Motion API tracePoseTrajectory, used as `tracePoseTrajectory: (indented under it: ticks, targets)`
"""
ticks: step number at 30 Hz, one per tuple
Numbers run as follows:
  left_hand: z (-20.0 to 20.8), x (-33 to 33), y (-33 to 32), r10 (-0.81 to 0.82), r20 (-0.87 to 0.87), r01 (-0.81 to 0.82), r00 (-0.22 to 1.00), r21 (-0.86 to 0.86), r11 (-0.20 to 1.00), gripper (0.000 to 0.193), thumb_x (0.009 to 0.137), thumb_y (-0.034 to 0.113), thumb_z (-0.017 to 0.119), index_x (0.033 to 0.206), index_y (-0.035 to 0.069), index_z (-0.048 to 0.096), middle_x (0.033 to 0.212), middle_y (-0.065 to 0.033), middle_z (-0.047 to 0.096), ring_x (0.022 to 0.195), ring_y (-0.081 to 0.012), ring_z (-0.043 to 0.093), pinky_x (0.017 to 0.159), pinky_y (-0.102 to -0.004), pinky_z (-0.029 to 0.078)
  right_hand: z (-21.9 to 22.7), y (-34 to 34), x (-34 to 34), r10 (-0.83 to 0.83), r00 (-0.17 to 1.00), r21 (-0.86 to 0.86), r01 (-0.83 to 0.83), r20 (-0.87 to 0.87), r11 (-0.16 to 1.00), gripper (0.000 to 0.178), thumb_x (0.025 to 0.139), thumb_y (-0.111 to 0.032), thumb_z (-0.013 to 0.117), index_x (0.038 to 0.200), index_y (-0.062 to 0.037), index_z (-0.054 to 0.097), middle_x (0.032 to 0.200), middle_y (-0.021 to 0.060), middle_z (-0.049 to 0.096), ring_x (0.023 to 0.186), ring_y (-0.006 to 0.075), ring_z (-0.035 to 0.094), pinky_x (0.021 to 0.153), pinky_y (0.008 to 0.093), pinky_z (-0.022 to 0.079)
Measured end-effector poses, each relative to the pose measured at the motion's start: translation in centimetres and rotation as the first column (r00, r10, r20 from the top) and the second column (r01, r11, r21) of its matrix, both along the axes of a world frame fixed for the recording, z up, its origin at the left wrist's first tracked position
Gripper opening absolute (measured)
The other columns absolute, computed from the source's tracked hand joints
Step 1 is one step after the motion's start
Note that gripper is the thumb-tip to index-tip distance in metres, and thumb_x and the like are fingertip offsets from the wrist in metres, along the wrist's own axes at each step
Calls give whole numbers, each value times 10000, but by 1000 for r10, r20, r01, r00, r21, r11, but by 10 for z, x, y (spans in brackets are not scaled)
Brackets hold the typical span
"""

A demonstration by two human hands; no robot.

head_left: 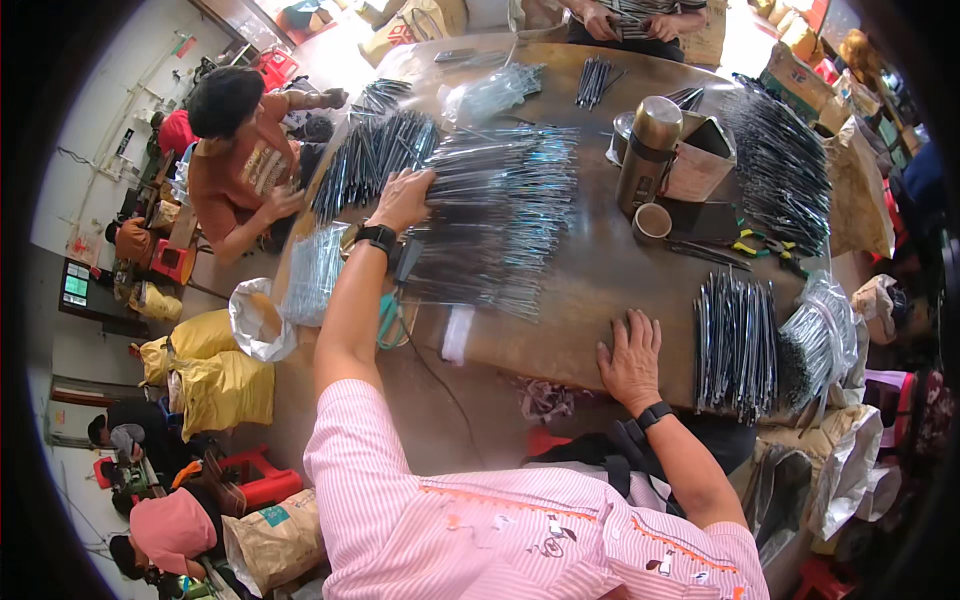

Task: The person gathers a bundle of thin metal rods, places them on the table, then repeatedly picks individual rods and bends them using pliers. The bent rods are set aside on the table. The person continues this repetitive bending process throughout the clip.

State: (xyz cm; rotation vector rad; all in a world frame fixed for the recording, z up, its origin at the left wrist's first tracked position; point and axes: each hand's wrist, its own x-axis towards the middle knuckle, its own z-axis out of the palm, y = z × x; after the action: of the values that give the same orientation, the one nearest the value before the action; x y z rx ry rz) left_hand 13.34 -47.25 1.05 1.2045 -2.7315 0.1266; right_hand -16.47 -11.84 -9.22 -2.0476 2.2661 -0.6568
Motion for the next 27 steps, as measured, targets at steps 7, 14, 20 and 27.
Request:
tracePoseTrajectory:
  ticks: [7,14,20,27]
  targets:
    - [-7,-13,2,91,62,-86,994,-73,994,324,718,110,687,1014,95,556,1013,-96,640,1043,-324,556,913,-465,378,1,-2,-1,-10,1000,9,10,2,1000,502,827,-304,631,1217,3,551,1330,230,440,1313,376,351,1127,552,220]
    - [-13,-22,3,143,139,-115,980,-194,974,331,722,83,665,1036,115,565,1059,-103,605,1071,-320,540,912,-486,373,2,-1,-1,6,1000,-23,-6,15,1000,485,830,-273,626,1214,8,532,1318,234,437,1292,393,360,1121,547,225]
    - [-5,-38,13,284,246,-185,927,-358,915,341,717,107,694,1040,105,584,1037,-101,559,1076,-304,528,946,-473,375,3,-1,-1,3,999,-26,-2,34,1000,475,839,-275,620,1220,-6,534,1317,230,439,1290,390,361,1122,544,220]
    - [0,-52,21,516,186,-490,836,-169,855,417,753,67,708,1129,67,527,1084,-157,524,1003,-310,634,801,-407,552,4,0,-1,11,999,-33,-9,39,999,472,840,-278,620,1217,-7,536,1308,226,441,1284,387,364,1120,543,223]
